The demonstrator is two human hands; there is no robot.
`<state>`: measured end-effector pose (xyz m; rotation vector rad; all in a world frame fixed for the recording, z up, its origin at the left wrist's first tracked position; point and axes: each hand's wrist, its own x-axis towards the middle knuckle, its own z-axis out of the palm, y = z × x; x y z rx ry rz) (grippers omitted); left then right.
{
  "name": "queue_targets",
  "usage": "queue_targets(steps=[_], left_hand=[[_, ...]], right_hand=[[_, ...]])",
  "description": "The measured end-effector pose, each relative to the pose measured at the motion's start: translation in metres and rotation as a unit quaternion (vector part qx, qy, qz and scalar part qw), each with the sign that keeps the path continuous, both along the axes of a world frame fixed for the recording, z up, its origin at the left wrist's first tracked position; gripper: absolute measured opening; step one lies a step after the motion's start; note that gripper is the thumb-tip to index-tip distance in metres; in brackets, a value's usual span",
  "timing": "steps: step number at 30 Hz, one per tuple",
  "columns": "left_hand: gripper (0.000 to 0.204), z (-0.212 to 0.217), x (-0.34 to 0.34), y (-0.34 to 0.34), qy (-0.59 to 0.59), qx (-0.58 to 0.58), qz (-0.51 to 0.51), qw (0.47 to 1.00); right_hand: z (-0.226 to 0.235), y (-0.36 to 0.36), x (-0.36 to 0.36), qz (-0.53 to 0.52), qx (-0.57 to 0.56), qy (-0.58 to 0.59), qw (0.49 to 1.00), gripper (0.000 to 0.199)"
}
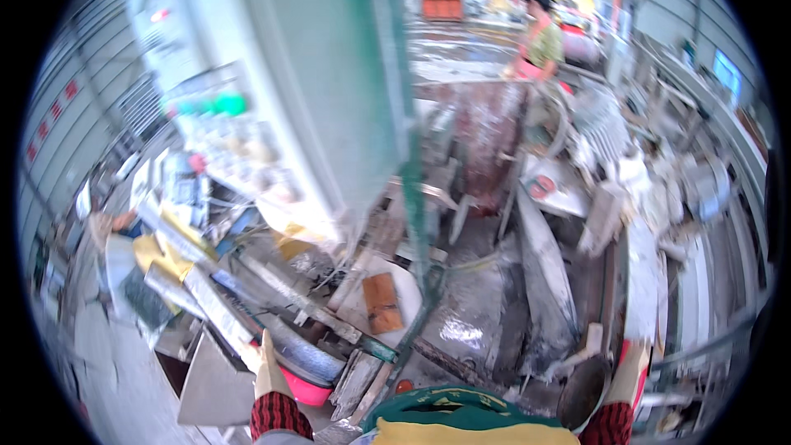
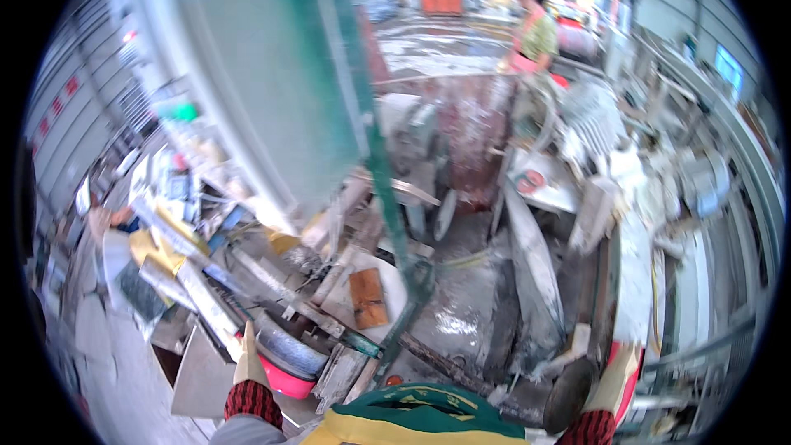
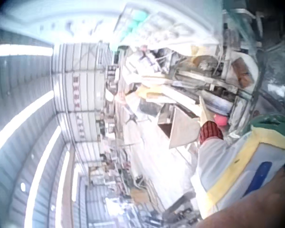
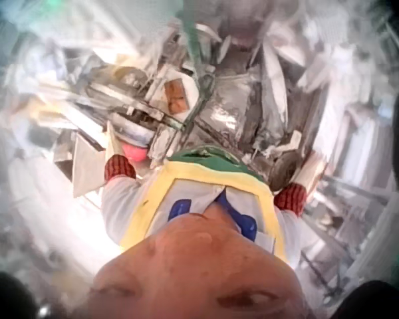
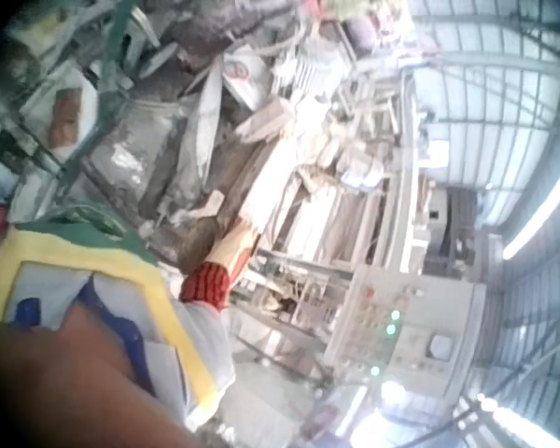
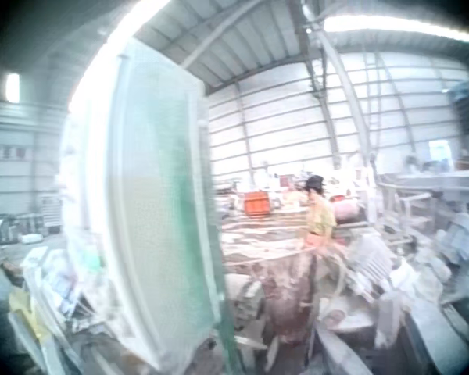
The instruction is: The person repeatedly picks up small rectangular tiles from a conveyor belt, rubs their surfaces with a sanding block, and places them back onto the belt. The person also briefly interacts with a control panel.
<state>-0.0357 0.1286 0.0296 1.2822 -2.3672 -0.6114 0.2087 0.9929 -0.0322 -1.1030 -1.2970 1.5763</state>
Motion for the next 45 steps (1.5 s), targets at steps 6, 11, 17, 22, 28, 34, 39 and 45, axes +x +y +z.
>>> queue_targets(steps=[6, 11, 17, 22, 28, 34, 39, 45], left_hand=[[0.113, 0.040, -0.020, 0.011, -0.106, 0.015, 0.070, 0.992], [0.097, 0.036, -0.019, -0.002, -0.101, -0.024, 0.058, 0.993], [0.073, 0.034, -0.012, -0.004, -0.016, -0.088, 0.046, 0.995], [0.067, 0.016, -0.004, -0.008, 0.023, -0.141, 0.048, 0.989], [0.057, -0.007, 0.032, 0.028, 0.028, -0.102, 0.050, 0.993], [0.052, 0.035, 0.077, 0.077, -0.033, -0.027, -0.032, 0.999], [0.052, 0.073, 0.084, 0.147, 0.014, 0.053, -0.246, 0.968], [0.066, 0.075, 0.067, 0.245, 0.123, 0.036, -0.509, 0.851]], right_hand=[[0.013, -0.074, -0.026, 0.138, -0.018, -0.012, 0.990, 0.071], [0.008, -0.132, -0.068, 0.309, -0.043, -0.054, 0.949, 0.084], [-0.043, -0.154, -0.150, 0.406, -0.014, -0.096, 0.909, 0.046], [0.006, -0.257, -0.206, 0.475, -0.049, -0.096, 0.873, 0.039], [0.035, -0.349, -0.237, 0.602, -0.012, -0.182, 0.777, 0.042], [0.032, -0.400, -0.253, 0.745, -0.178, -0.103, 0.635, 0.052], [0.116, -0.486, -0.223, 0.798, -0.146, -0.107, 0.575, 0.052], [0.108, -0.483, -0.226, 0.753, -0.190, 0.030, 0.629, 0.052]])
